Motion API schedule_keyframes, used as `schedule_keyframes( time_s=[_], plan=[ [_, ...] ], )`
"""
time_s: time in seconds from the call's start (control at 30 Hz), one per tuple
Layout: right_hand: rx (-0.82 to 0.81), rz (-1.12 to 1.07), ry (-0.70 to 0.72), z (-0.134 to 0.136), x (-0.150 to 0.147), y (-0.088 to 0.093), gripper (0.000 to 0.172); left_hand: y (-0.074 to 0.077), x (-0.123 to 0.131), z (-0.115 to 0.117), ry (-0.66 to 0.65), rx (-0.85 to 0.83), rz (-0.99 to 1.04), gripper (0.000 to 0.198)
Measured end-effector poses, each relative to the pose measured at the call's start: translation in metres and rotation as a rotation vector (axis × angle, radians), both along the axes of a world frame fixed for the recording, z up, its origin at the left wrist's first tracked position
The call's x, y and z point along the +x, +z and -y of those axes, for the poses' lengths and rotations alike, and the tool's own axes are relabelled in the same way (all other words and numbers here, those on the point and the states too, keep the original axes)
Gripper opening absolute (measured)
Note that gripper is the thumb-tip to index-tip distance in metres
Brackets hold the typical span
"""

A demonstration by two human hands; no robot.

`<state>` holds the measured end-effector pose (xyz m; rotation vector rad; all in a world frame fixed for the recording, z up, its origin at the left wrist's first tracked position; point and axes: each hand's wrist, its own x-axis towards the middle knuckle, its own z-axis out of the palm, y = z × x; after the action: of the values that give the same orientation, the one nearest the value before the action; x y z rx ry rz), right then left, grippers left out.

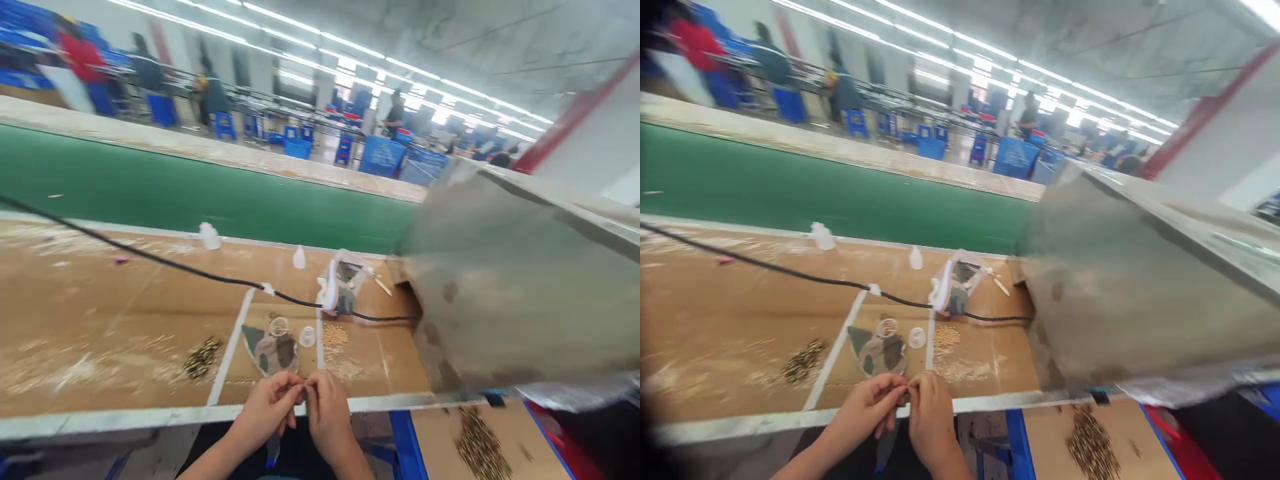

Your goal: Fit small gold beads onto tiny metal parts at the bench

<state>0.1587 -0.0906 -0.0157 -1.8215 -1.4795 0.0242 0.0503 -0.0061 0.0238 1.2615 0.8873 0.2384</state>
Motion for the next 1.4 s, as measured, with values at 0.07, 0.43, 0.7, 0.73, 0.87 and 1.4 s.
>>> schedule_keyframes(
  time_s=[0.07,0.43,0.7,0.73,0.87,1.4],
  plan=[
    [0.027,-0.016,0.021,-0.001,0.003,-0.003,0.026,-0.004,0.001,0.001,0.03,-0.023,0.034,0.049],
    [-0.005,-0.029,0.043,-0.001,0.008,-0.005,0.031,-0.006,0.002,0.0,0.028,-0.075,0.052,0.027],
    [-0.063,-0.004,0.041,-0.001,0.021,-0.014,0.043,-0.013,0.001,-0.003,0.008,-0.14,0.075,0.007],
    [-0.076,-0.007,0.038,-0.001,0.021,-0.014,0.045,-0.015,0.001,-0.003,0.015,-0.143,0.088,0.007],
    [-0.087,-0.011,0.019,0.0,0.021,-0.009,0.048,-0.019,0.001,-0.001,0.008,-0.138,0.079,0.013],
    [-0.153,-0.174,-0.13,-0.008,0.033,-0.002,0.062,0.004,-0.041,-0.032,0.245,0.601,-0.031,0.015]
  ],
)
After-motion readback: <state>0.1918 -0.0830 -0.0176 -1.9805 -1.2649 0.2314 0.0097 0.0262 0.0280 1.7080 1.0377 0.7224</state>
